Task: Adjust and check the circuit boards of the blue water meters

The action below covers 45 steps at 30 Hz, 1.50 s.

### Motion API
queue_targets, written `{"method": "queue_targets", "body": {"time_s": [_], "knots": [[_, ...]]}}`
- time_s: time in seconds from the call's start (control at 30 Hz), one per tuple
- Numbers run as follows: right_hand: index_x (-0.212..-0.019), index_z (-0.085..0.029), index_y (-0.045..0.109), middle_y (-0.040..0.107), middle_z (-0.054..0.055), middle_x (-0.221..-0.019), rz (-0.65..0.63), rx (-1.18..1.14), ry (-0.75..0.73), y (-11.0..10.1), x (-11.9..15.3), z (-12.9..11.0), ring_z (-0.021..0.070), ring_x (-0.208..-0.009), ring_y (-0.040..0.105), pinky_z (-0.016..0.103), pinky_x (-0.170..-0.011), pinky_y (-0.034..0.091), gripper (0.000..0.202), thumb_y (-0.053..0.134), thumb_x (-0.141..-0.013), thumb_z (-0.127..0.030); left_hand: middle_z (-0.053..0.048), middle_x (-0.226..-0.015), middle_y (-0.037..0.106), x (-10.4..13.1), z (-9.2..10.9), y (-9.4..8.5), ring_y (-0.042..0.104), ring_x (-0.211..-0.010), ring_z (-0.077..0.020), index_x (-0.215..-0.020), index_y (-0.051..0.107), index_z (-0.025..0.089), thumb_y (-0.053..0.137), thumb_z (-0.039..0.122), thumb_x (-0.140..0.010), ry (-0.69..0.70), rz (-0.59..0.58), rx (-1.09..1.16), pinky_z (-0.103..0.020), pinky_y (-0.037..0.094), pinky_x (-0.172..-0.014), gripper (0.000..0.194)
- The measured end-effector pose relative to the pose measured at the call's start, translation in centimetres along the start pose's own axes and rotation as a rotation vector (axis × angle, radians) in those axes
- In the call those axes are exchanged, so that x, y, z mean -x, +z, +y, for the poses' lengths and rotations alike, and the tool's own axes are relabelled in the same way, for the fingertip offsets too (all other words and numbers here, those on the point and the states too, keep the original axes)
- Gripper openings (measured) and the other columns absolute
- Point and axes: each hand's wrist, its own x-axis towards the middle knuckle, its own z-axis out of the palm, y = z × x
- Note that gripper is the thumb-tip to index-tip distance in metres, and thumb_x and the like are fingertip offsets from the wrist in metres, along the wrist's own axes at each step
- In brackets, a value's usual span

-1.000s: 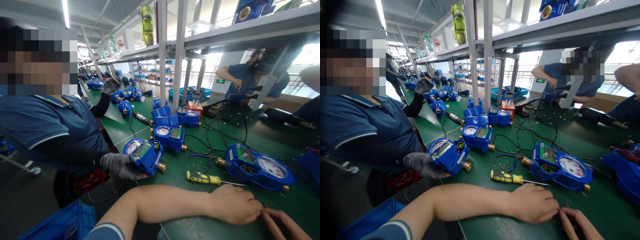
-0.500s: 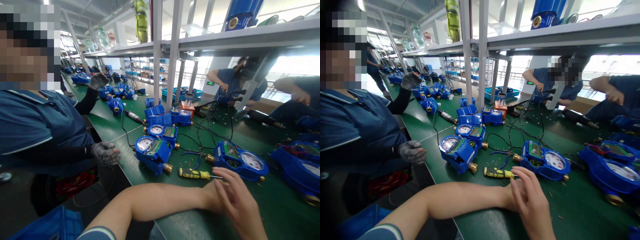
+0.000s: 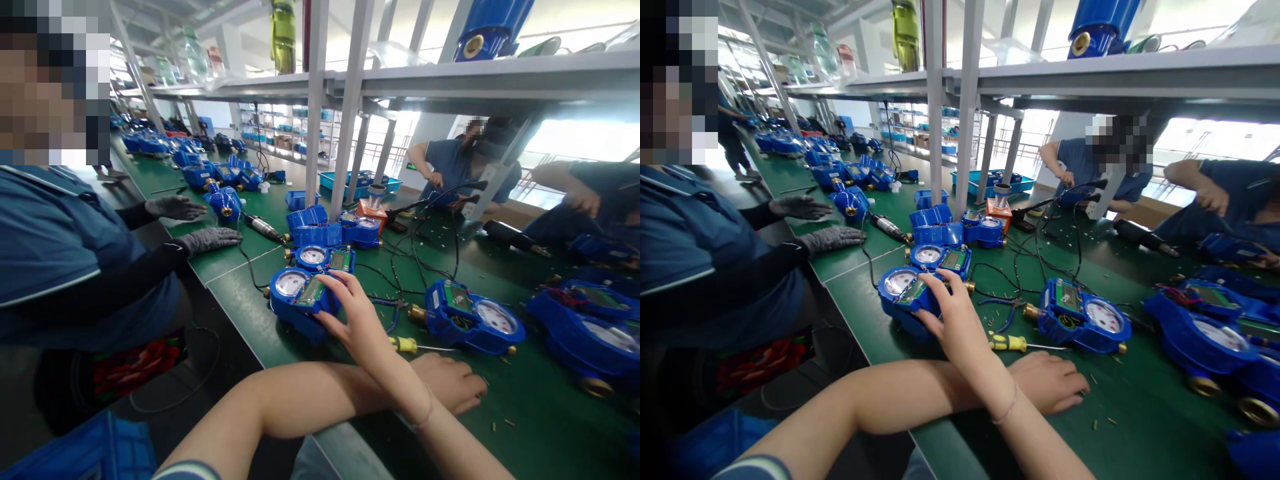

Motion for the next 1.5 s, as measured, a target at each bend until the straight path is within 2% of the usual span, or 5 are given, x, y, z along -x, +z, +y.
{"method": "queue_targets", "body": {"time_s": [0.27,0.5,0.77,0.97,1.5], "knots": [[-0.128,-0.022,0.059,0.066,0.007,-0.12,0.067,-0.557,0.362,-0.5,-2.0,1.4,0.0252,-0.117,0.057,0.043,-0.104,0.044,0.05,0.072,-0.082,-0.035,-0.01,-0.109,0.063,3.3,1.4,-2.2,0.06,-0.106,-0.0263,-0.106,0.065,0.018,0.051,0.026,-0.092,0.146,0.042,-0.026,-0.037,0.054,-0.079,0.022],[-0.118,-0.021,0.065,0.071,0.005,-0.104,0.07,-0.708,0.44,-0.9,-3.0,1.6,0.0205,-0.101,0.064,0.034,-0.092,0.049,0.051,0.078,-0.072,-0.037,-0.006,-0.109,0.069,15.4,2.7,-9.1,0.063,-0.104,-0.0171,-0.105,0.067,0.021,0.05,0.032,-0.097,0.112,0.14,0.273,-0.027,0.051,-0.091,0.021],[-0.103,-0.02,0.067,0.067,0.002,-0.083,0.116,-0.71,0.611,-1.1,-3.6,1.6,0.0172,-0.08,0.061,0.028,-0.07,0.046,0.05,0.085,-0.062,-0.042,-0.009,-0.131,0.058,28.6,-8.4,-15.4,0.052,-0.126,-0.0281,-0.122,0.057,0.025,0.074,0.04,-0.08,-0.781,0.721,0.499,-0.048,0.043,-0.108,0.048],[-0.1,-0.022,0.063,0.067,0.001,-0.086,0.101,-0.737,0.701,-1.7,-3.7,1.5,0.0166,-0.081,0.061,0.026,-0.064,0.043,0.049,0.085,-0.062,-0.044,-0.014,-0.145,0.049,26.9,-12.8,-13.1,0.051,-0.13,-0.0341,-0.144,0.036,0.026,0.081,0.058,-0.063,-0.676,0.519,0.707,-0.048,0.043,-0.109,0.099],[-0.106,-0.02,0.069,0.073,0.006,-0.106,0.007,-1.065,0.812,-4.1,5.9,2.6,0.0205,-0.091,0.067,0.031,-0.076,0.052,0.051,0.084,-0.065,-0.046,-0.003,-0.137,0.051,25.7,-1.1,-10.2,0.054,-0.124,-0.0289,-0.135,0.04,0.037,0.084,0.048,-0.064,-0.749,0.376,0.94,-0.039,0.044,-0.107,0.084]]}}
